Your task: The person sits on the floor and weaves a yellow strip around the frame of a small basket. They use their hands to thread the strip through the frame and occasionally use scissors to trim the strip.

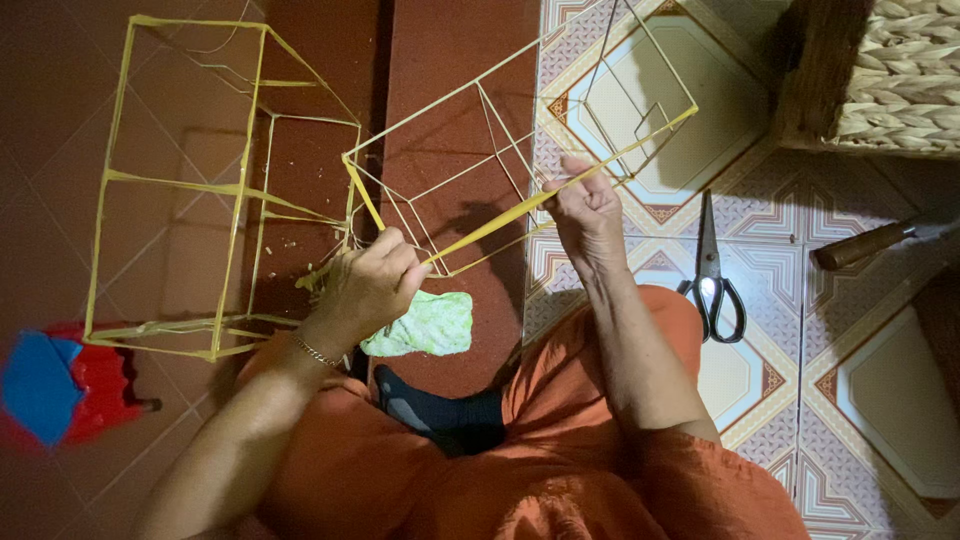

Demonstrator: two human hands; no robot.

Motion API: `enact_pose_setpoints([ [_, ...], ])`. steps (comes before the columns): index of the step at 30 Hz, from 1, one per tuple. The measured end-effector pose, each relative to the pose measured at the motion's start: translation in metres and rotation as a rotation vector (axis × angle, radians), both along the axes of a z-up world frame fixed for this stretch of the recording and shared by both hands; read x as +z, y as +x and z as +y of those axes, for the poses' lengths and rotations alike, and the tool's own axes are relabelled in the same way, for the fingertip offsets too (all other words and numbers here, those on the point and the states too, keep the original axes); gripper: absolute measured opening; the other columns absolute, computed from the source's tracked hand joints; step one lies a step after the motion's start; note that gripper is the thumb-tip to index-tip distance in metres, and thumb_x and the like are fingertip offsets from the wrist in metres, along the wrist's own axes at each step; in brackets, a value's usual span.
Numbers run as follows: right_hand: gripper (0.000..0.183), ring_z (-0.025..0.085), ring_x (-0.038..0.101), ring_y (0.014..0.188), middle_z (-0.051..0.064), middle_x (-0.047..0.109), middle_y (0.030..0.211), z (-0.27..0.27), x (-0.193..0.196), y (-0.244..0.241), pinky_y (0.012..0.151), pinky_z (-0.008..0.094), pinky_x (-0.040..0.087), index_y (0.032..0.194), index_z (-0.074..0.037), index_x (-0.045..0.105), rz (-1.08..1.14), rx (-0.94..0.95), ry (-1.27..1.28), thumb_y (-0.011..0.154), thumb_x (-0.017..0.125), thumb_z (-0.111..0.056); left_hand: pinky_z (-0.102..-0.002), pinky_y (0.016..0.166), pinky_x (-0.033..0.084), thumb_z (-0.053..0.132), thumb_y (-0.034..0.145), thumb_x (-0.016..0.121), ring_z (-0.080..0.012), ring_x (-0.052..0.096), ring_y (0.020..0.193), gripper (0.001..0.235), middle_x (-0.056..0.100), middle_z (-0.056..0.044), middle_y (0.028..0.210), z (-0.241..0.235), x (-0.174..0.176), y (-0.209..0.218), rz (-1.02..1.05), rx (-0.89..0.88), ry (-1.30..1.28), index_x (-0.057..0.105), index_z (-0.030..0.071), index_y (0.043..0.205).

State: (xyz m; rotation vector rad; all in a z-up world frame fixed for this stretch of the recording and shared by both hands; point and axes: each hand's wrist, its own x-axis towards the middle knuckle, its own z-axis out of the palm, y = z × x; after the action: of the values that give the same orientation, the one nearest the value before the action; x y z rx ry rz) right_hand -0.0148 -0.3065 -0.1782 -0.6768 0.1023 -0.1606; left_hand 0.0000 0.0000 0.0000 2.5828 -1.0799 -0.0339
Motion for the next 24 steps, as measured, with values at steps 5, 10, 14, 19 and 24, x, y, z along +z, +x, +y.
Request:
enact_pose_setpoints([
  [5,0.029,0.022,0.067,0.09,0.012,0.073,0.101,0.013,0.012,0.002,0.089,0.036,0.058,0.113,-0.006,0.061,-0.012,-0.006,0.206,0.092,0.08,-0.002,-0.041,0.057,0.052,0.015,0.092,0.073,-0.0301,0.064,0.063,0.021,0.057,-0.011,0.082,-0.003,0.006,-0.002,-0.038,-0.012,-0.1,0.061,0.003,0.078],
  [10,0.023,0.021,0.069,0.088,0.013,0.074,0.101,0.017,0.011,0.002,0.088,0.035,0.06,0.111,-0.004,0.061,0.025,-0.008,0.28,0.094,0.077,-0.002,-0.04,0.056,0.053,0.017,0.091,0.073,-0.0294,0.065,0.063,0.021,0.057,-0.011,0.084,-0.002,0.007,-0.003,-0.068,-0.039,-0.115,0.062,0.004,0.08],
  [14,0.021,0.021,0.07,0.091,0.014,0.074,0.103,0.013,0.01,0.003,0.09,0.034,0.06,0.111,-0.003,0.061,-0.004,-0.032,0.258,0.097,0.076,-0.001,-0.038,0.053,0.053,0.018,0.091,0.074,-0.0269,0.066,0.06,0.021,0.059,-0.011,0.085,-0.004,0.001,-0.005,-0.036,-0.04,-0.095,0.063,0.003,0.081],
  [19,0.031,0.019,0.069,0.092,0.01,0.073,0.103,0.014,0.017,0.004,0.089,0.035,0.061,0.119,-0.009,0.06,-0.017,-0.02,0.288,0.094,0.079,-0.003,-0.035,0.052,0.055,0.017,0.094,0.072,-0.0251,0.069,0.06,0.021,0.06,-0.012,0.085,-0.009,-0.003,-0.006,0.023,-0.052,-0.098,0.063,0.002,0.082],
  [24,0.047,0.027,0.065,0.124,0.009,0.064,0.104,0.021,0.029,-0.003,0.103,0.051,0.058,0.133,-0.004,0.059,0.074,0.127,0.4,0.095,0.082,-0.018,-0.036,0.051,0.053,0.017,0.093,0.073,-0.0248,0.067,0.059,0.022,0.058,-0.012,0.083,-0.008,-0.002,-0.006,-0.016,-0.066,-0.125,0.061,0.002,0.081],
])
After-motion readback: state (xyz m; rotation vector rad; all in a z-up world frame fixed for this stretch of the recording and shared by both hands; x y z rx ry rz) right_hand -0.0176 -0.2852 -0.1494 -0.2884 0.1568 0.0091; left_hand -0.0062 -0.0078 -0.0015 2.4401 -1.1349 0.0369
